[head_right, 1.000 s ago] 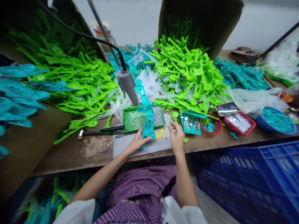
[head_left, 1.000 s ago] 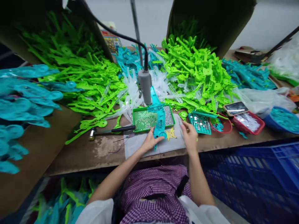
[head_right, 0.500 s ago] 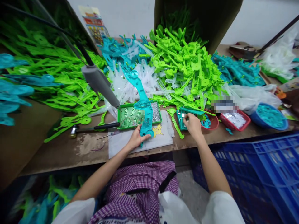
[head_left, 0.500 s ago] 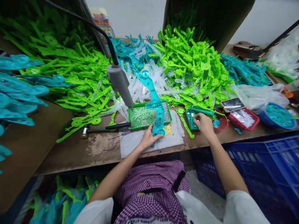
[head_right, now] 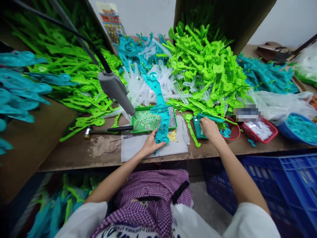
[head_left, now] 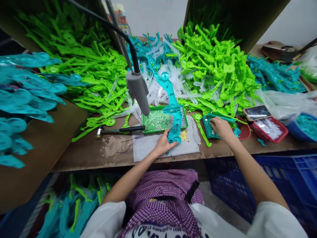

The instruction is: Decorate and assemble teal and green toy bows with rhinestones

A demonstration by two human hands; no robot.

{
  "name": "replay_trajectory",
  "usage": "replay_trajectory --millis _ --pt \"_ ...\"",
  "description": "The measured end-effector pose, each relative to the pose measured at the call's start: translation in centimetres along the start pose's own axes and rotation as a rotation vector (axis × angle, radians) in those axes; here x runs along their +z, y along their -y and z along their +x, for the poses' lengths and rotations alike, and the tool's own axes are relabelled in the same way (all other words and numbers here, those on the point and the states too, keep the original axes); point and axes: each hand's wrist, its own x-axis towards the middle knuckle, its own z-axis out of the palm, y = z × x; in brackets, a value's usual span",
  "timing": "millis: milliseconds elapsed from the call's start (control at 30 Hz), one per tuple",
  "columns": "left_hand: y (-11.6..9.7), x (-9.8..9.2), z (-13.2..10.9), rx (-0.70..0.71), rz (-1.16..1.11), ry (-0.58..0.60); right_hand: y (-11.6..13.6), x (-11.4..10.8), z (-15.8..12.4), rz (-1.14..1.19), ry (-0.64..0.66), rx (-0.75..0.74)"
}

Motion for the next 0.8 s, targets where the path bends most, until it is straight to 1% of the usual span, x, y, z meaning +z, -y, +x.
replay_trajectory --millis 100,233,400,500,600,633,700,767,800 --pt "-0.3 0.0 -0.2 0.000 0.056 -0.008 -0.1 0.0 0.2 0.016 -0.007 0.015" --pt "-0.5 0.0 -0.3 0.008 0.097 -0.007 -0.9 0.0 0.2 0.064 -0.016 -0.041" --pt "-0.7 -0.1 -0.2 0.003 0.053 -0.021 -1.2 0.2 0.0 0.134 -0.111 0.015" --pt "-0.9 -0.1 -0.2 -0.002 0.041 -0.020 -1.0 0.5 0.2 0.110 -0.075 0.005" --pt "-1.0 -0.1 -0.3 -0.003 0.036 -0.024 -0.8 0.1 0.3 0.063 -0.031 0.026" --pt "-1.0 -0.1 -0.3 -0.004 0.033 -0.025 -0.5 -0.2 0.2 0.063 -0.036 0.033" --pt "-1.0 -0.1 -0.2 -0.009 0.035 -0.019 0.9 -1.1 -0.3 0.130 -0.108 0.027" --pt "-0.9 -0.1 -0.2 -0.011 0.047 -0.013 3.7 -1.8 -0.9 0.299 -0.219 -0.045" --pt "-0.9 -0.1 -0.2 -0.010 0.053 -0.015 5.6 -1.9 -1.2 0.411 -0.262 -0.112"
